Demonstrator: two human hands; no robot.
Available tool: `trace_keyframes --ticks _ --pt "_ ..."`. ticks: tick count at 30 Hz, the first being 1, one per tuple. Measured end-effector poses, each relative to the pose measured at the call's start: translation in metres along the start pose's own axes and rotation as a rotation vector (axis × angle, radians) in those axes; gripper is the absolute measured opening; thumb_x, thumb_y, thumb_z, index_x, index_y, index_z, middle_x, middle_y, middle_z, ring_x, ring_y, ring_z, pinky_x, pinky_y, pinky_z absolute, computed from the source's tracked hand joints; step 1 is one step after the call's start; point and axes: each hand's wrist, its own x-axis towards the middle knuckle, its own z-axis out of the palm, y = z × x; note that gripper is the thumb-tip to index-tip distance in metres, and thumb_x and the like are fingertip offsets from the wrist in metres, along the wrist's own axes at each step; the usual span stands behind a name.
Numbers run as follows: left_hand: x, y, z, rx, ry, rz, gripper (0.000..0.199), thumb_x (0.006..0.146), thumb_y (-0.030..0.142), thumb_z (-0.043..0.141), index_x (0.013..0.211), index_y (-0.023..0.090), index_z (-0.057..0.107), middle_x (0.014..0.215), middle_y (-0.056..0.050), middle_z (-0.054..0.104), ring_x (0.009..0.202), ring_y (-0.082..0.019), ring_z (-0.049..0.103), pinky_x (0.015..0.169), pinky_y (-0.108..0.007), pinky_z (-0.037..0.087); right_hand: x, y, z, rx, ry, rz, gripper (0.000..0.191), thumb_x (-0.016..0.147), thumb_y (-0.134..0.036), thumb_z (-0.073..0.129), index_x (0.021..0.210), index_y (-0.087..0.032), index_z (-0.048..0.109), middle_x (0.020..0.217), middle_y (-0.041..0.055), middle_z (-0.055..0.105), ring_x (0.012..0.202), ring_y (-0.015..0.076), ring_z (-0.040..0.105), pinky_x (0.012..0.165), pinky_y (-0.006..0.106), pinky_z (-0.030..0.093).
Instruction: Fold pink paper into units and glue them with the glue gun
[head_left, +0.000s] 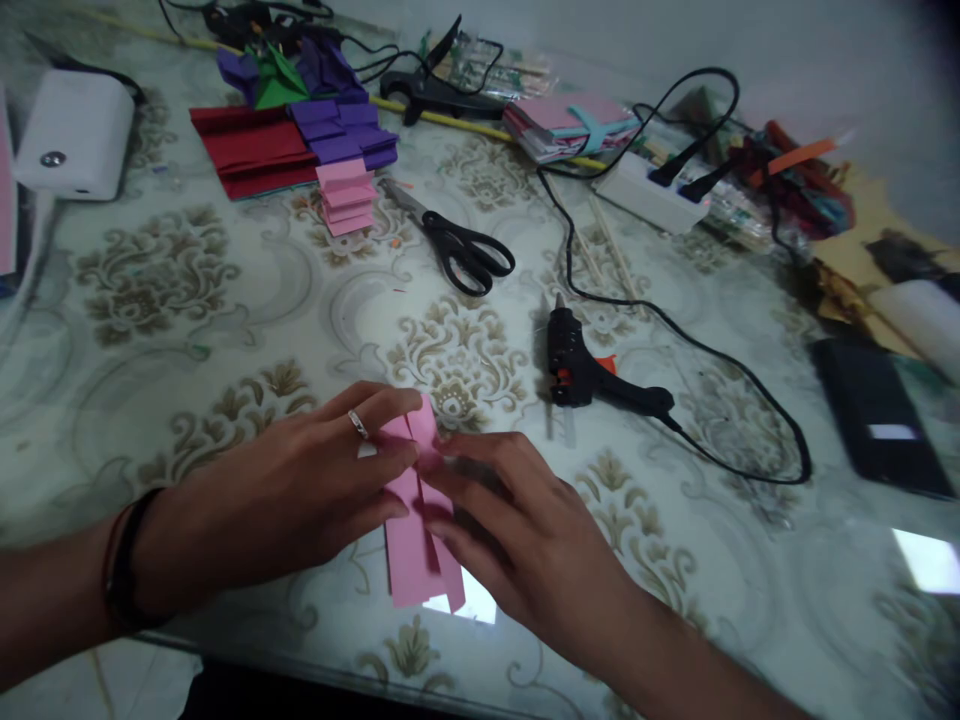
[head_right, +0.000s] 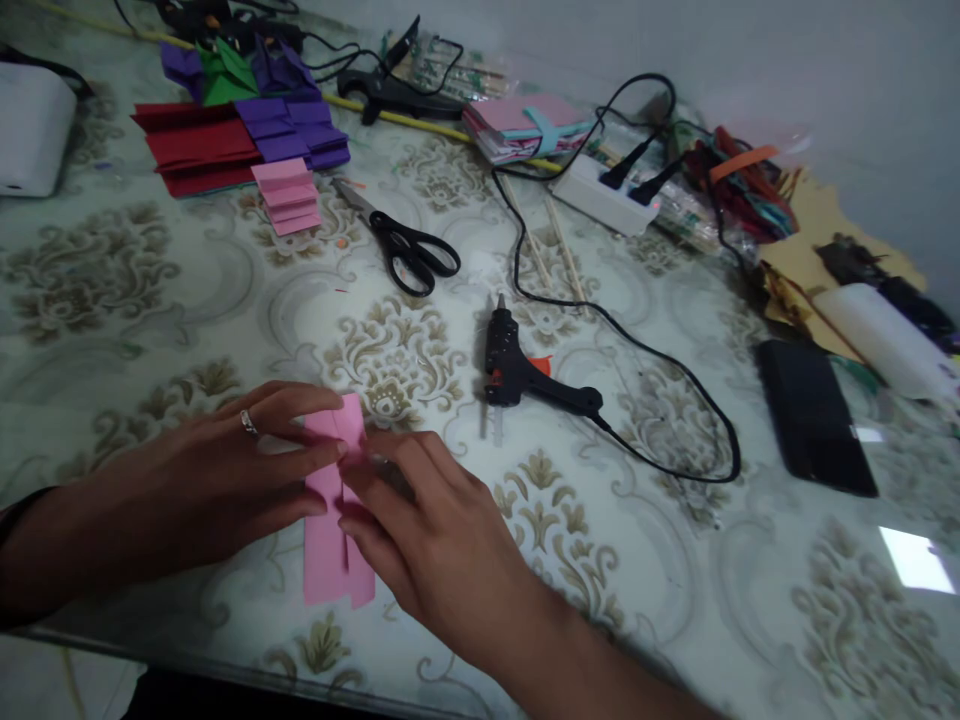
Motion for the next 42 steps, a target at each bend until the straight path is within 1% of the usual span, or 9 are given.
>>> trace_keyframes --ticks 6,13,17,19,22,28,34,38,42 --pt "0.0 0.0 0.001 0.033 -0.046 0.028 0.013 0.108 0.019 0.052 0.112 0.017 0.065 0.14 -0.011 0.063 0.152 -0.026 0.045 0.125 -0.042 0.048 -0.012 -0.007 -0.007 0.095 -0.054 0.029 0.023 0.106 -0.027 0.061 0.125 -0.015 0.067 0.125 0.0144 0.068 0.114 0.0254 0.065 0.1 0.042 0.062" --pt "-0.003 0.002 0.001 0.068 -0.088 -0.001 0.014 0.106 0.02 0.055 0.114 0.014 0.064 0.149 -0.016 0.057 0.158 -0.029 0.037 0.127 -0.046 0.045 -0.028 -0.008 -0.007 0.127 -0.111 -0.023 0.029 0.103 -0.028 0.067 0.13 -0.015 0.066 0.14 0.0161 0.065 0.131 0.0277 0.063 0.112 0.043 0.058" --pt "-0.002 0.003 0.001 0.105 -0.099 -0.019 0.023 0.107 0.021 0.053 0.126 0.011 0.062 0.141 -0.016 0.063 0.155 -0.031 0.041 0.125 -0.048 0.048 -0.029 -0.006 -0.005 0.122 -0.096 -0.071 0.032 0.104 -0.031 0.068 0.129 -0.012 0.067 0.138 0.0179 0.068 0.137 0.0291 0.061 0.115 0.043 0.057" --pt "-0.002 0.002 0.0 0.094 -0.081 -0.001 0.026 0.107 0.02 0.053 0.131 0.014 0.06 0.145 -0.015 0.061 0.154 -0.029 0.043 0.121 -0.045 0.052 -0.029 -0.006 -0.005 0.107 -0.094 -0.081 0.032 0.105 -0.033 0.066 0.128 -0.011 0.068 0.137 0.0175 0.07 0.138 0.0296 0.061 0.115 0.044 0.058" --pt "-0.001 -0.001 -0.001 0.055 -0.077 0.07 0.028 0.104 0.009 0.05 0.125 0.02 0.065 0.145 -0.009 0.062 0.154 -0.027 0.043 0.123 -0.043 0.051 -0.029 -0.006 -0.003 0.082 -0.102 -0.075 0.033 0.106 -0.033 0.065 0.13 -0.01 0.069 0.138 0.017 0.07 0.139 0.0301 0.061 0.115 0.046 0.058" --pt "0.001 -0.002 -0.005 -0.002 -0.075 0.107 0.027 0.101 0.003 0.047 0.109 0.018 0.069 0.146 -0.008 0.063 0.156 -0.028 0.04 0.127 -0.045 0.046 -0.029 -0.008 -0.002 0.084 -0.094 -0.075 0.035 0.103 -0.033 0.069 0.128 -0.008 0.071 0.139 0.0159 0.07 0.141 0.0296 0.058 0.118 0.044 0.055" --pt "0.0 -0.001 -0.005 -0.031 -0.05 0.096 0.035 0.101 0.001 0.047 0.124 0.02 0.065 0.142 -0.005 0.068 0.153 -0.026 0.045 0.121 -0.041 0.052 -0.028 -0.011 -0.001 0.06 -0.081 -0.077 0.03 0.104 -0.03 0.068 0.125 -0.009 0.074 0.135 0.0134 0.073 0.139 0.0272 0.059 0.118 0.04 0.055" --pt "0.001 -0.001 -0.006 -0.021 -0.093 0.115 0.03 0.102 0.003 0.046 0.115 0.019 0.068 0.14 -0.005 0.069 0.151 -0.025 0.048 0.123 -0.04 0.049 -0.028 -0.012 -0.001 0.049 -0.079 -0.067 0.03 0.104 -0.032 0.067 0.123 -0.01 0.076 0.135 0.0119 0.074 0.138 0.0259 0.06 0.119 0.038 0.054" --pt "0.001 0.0 -0.008 -0.019 -0.088 0.109 0.033 0.101 0.002 0.046 0.122 0.017 0.066 0.139 -0.007 0.067 0.149 -0.025 0.05 0.119 -0.038 0.053 -0.028 -0.012 0.0 0.032 -0.067 -0.074 0.028 0.106 -0.032 0.065 0.123 -0.012 0.076 0.135 0.0098 0.074 0.137 0.0246 0.061 0.119 0.037 0.053"
